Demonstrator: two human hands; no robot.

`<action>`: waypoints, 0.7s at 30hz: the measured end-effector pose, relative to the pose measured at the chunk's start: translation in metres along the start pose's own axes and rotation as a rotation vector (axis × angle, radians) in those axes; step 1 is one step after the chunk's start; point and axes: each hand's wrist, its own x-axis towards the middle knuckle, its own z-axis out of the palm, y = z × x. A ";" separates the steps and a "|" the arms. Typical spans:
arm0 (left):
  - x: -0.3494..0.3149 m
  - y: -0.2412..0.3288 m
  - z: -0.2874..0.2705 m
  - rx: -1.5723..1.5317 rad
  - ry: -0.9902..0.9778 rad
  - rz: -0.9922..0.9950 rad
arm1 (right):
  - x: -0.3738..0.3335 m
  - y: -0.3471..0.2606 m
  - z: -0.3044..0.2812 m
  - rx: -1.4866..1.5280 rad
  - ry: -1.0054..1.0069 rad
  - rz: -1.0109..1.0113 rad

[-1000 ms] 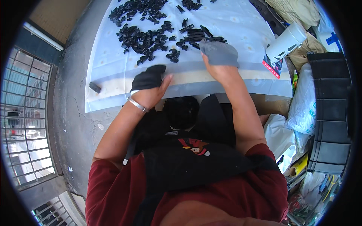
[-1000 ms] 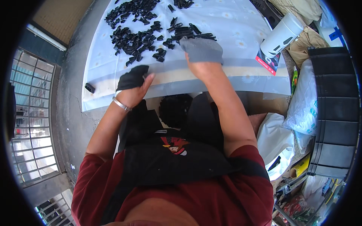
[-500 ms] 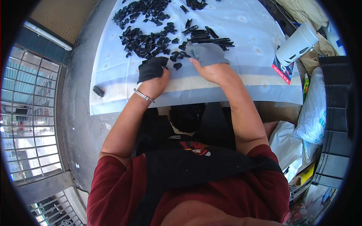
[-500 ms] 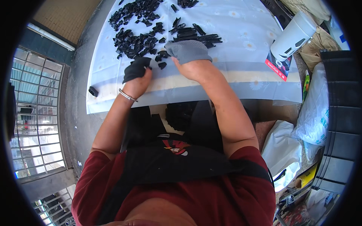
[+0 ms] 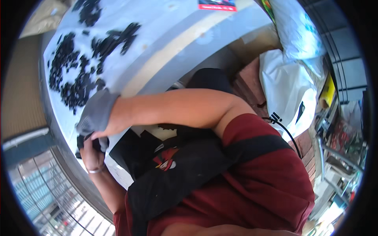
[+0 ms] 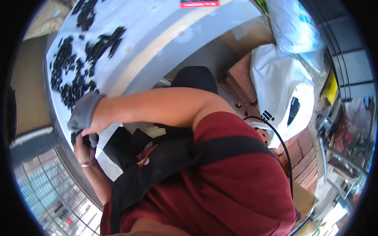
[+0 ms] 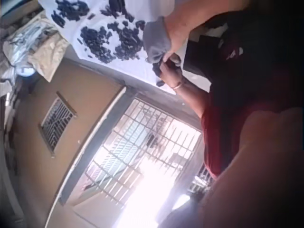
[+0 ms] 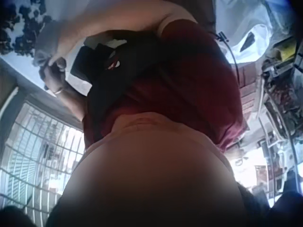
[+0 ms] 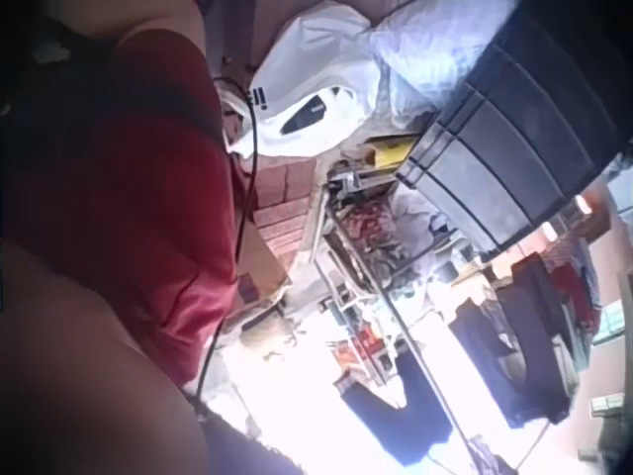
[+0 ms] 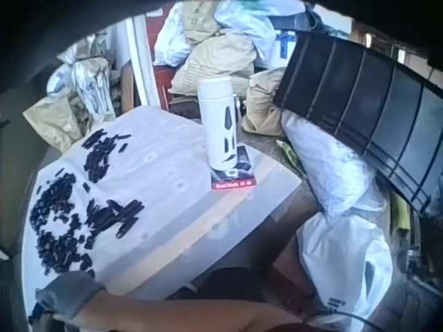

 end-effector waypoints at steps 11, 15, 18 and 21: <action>-0.007 0.005 0.056 0.318 0.397 0.039 | -0.008 0.012 -0.030 0.020 -0.158 0.067; -0.021 0.016 0.058 0.266 0.123 0.198 | -0.012 -0.006 -0.032 0.005 -0.254 0.201; -0.022 0.019 0.056 0.284 0.063 0.211 | -0.015 -0.006 -0.029 -0.051 -0.243 0.128; -0.021 0.022 0.057 0.275 0.031 0.208 | -0.015 -0.007 -0.030 -0.092 -0.264 0.119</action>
